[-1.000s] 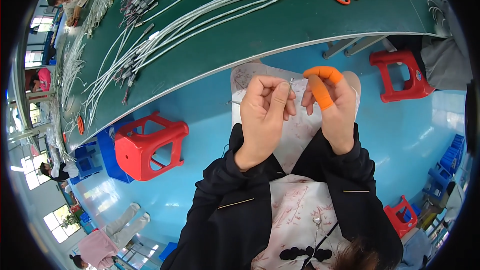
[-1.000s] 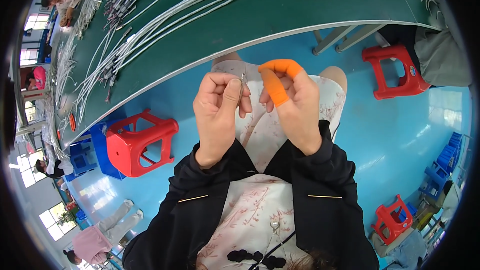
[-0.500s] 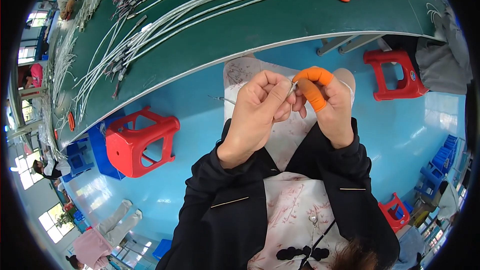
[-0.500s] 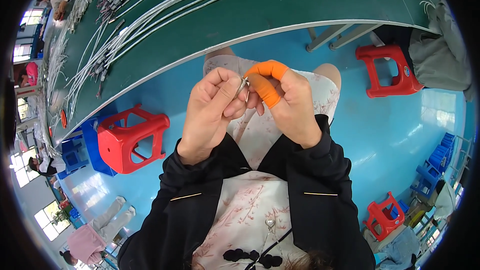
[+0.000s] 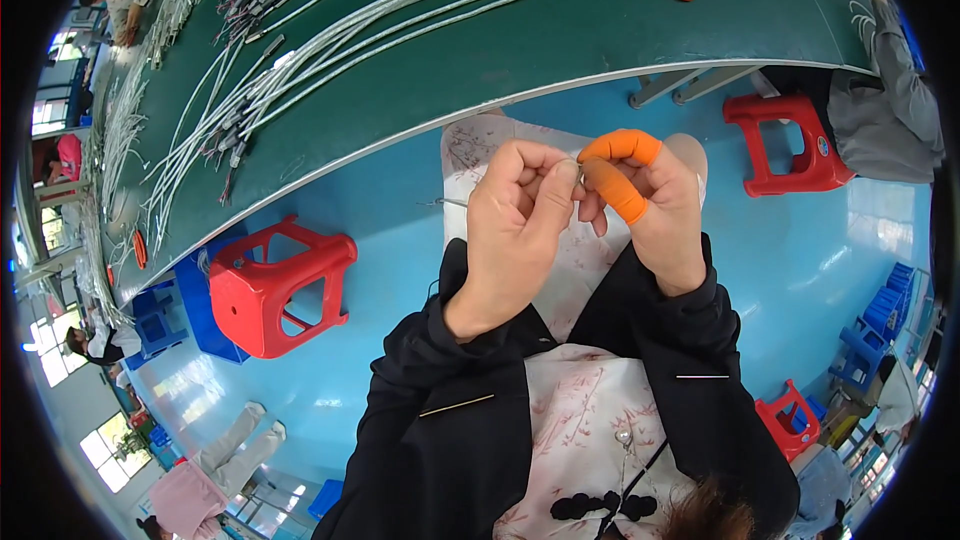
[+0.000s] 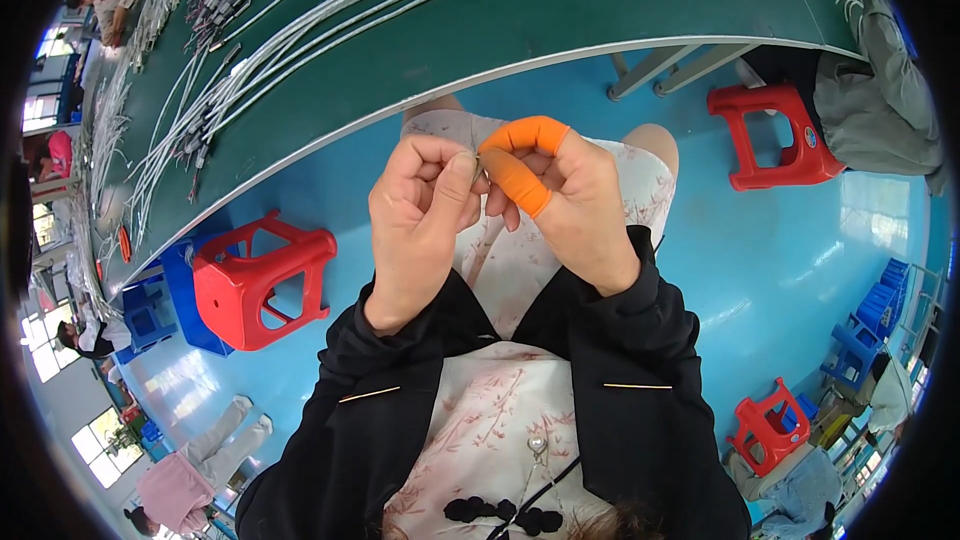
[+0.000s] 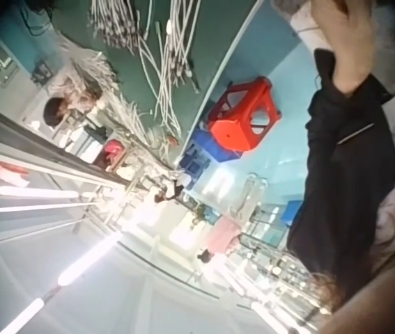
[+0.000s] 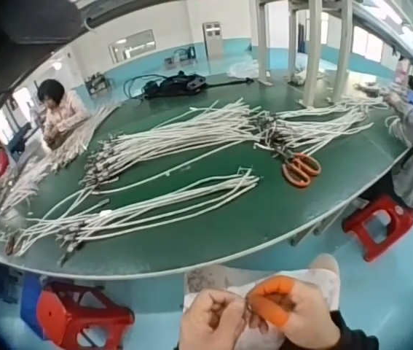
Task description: The person picks up a wire, trims the end with shears, and pulls the insulation off by hand. They then slide a metal connector onto the wire and press it into place before setting it aside.
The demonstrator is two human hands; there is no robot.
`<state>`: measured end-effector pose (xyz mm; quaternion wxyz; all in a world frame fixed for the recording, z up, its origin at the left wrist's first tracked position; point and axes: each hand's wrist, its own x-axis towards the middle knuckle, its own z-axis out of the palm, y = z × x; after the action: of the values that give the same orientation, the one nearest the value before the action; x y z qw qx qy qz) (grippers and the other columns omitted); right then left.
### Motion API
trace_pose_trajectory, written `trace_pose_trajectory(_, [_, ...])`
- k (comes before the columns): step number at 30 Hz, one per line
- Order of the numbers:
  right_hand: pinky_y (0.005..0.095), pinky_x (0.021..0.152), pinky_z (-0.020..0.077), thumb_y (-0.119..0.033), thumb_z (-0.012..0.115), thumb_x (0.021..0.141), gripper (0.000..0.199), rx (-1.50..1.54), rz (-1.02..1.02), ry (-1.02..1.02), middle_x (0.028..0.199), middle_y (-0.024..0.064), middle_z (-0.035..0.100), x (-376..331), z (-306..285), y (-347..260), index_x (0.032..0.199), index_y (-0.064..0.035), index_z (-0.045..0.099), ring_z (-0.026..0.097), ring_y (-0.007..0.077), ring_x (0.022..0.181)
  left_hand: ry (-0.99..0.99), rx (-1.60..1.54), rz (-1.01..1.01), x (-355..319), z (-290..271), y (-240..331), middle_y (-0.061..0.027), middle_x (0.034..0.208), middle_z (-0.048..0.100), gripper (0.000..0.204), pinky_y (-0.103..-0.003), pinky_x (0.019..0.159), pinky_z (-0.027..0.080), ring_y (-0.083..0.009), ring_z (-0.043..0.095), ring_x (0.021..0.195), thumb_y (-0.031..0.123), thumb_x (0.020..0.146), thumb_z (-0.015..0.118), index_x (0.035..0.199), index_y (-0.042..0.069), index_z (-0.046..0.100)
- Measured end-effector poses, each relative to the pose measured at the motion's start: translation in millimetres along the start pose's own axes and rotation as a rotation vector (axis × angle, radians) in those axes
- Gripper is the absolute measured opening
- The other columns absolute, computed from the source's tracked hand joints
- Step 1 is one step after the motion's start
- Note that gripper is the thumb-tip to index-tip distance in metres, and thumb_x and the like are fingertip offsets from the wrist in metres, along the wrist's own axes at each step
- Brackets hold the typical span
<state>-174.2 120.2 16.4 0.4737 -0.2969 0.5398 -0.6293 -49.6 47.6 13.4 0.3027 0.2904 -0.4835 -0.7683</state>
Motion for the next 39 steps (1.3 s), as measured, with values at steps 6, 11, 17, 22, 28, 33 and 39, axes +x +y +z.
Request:
trace_pose_trajectory(6, [0.0223,0.055,0.045,0.001,0.052,0.088,0.013,-0.082,-0.06,0.005,0.076,0.0073,0.059,3,-10,0,0.099,0.0044,0.056,0.058,0.0113,0.065,-0.031,-0.243,-0.113,5,-8,1,-0.0061,0.078,0.057,0.009,-0.02,0.049,0.032,-0.0032,0.039,0.055,0.008,0.093,0.051,0.092,-0.001,0.049])
trace_pose_trajectory(11, [0.0251,0.061,0.0464,-0.001,0.058,0.085,0.014,-0.686,-0.511,0.356,0.08,0.007,0.059,38,-48,-37,0.099,0.0018,0.057,0.058,0.014,0.068,0.013,-0.056,0.033,5,-2,9,-0.0035,0.076,0.056,0.008,-0.018,0.051,0.034,-0.003,0.041,0.057,0.008,0.093,0.051,0.094,0.001,0.049])
trace_pose_trajectory(17, [0.0355,0.067,0.0468,-0.008,0.062,0.082,0.02,-1.427,-0.851,0.444,0.088,0.0155,0.06,126,-111,-62,0.099,-0.0004,0.058,0.058,0.0296,0.076,0.042,0.082,0.186,11,-3,4,-0.0043,0.075,0.055,0.007,-0.019,0.05,0.034,-0.0039,0.04,0.055,0.008,0.093,0.051,0.093,0.001,0.049])
trace_pose_trajectory(22, [0.0441,0.06,0.0471,-0.028,0.061,0.081,0.025,-1.649,-0.594,0.257,0.07,0.0178,0.06,171,-102,-53,0.079,-0.0031,0.057,0.059,0.0365,0.068,0.169,0.055,0.178,0,-18,18,-0.0014,0.076,0.056,0.006,-0.019,0.053,0.038,-0.0033,0.043,0.058,0.008,0.093,0.052,0.095,0.003,0.05])
trace_pose_trajectory(28, [0.0419,0.055,0.0401,-0.016,0.067,0.074,0.018,-1.568,-0.643,0.342,0.074,0.0142,0.059,175,-181,-61,0.08,-0.0019,0.056,0.056,0.0332,0.065,0.082,-0.009,0.208,7,-19,13,-0.0012,0.079,0.053,0.006,-0.019,0.063,0.041,-0.0052,0.05,0.07,0.008,0.093,0.049,0.094,0.002,0.049])
trace_pose_trajectory(33, [0.0441,0.059,0.0409,-0.015,0.067,0.071,0.019,-1.599,-0.529,0.19,0.074,0.0164,0.058,195,-182,-68,0.073,-0.0017,0.054,0.056,0.035,0.07,0.071,-0.032,0.202,8,-28,15,-0.0007,0.081,0.053,0.008,-0.018,0.058,0.038,-0.0029,0.045,0.066,0.01,0.093,0.051,0.098,0.004,0.049])
trace_pose_trajectory(39, [0.0458,0.06,0.0418,-0.016,0.064,0.072,0.016,-1.613,-0.445,0.156,0.069,0.0199,0.058,192,-196,-75,0.071,-0.0009,0.057,0.056,0.0391,0.07,0.1,0.006,0.243,20,-22,18,-0.0014,0.081,0.056,0.008,-0.016,0.059,0.04,-0.0028,0.047,0.066,0.011,0.093,0.051,0.096,0.004,0.05])
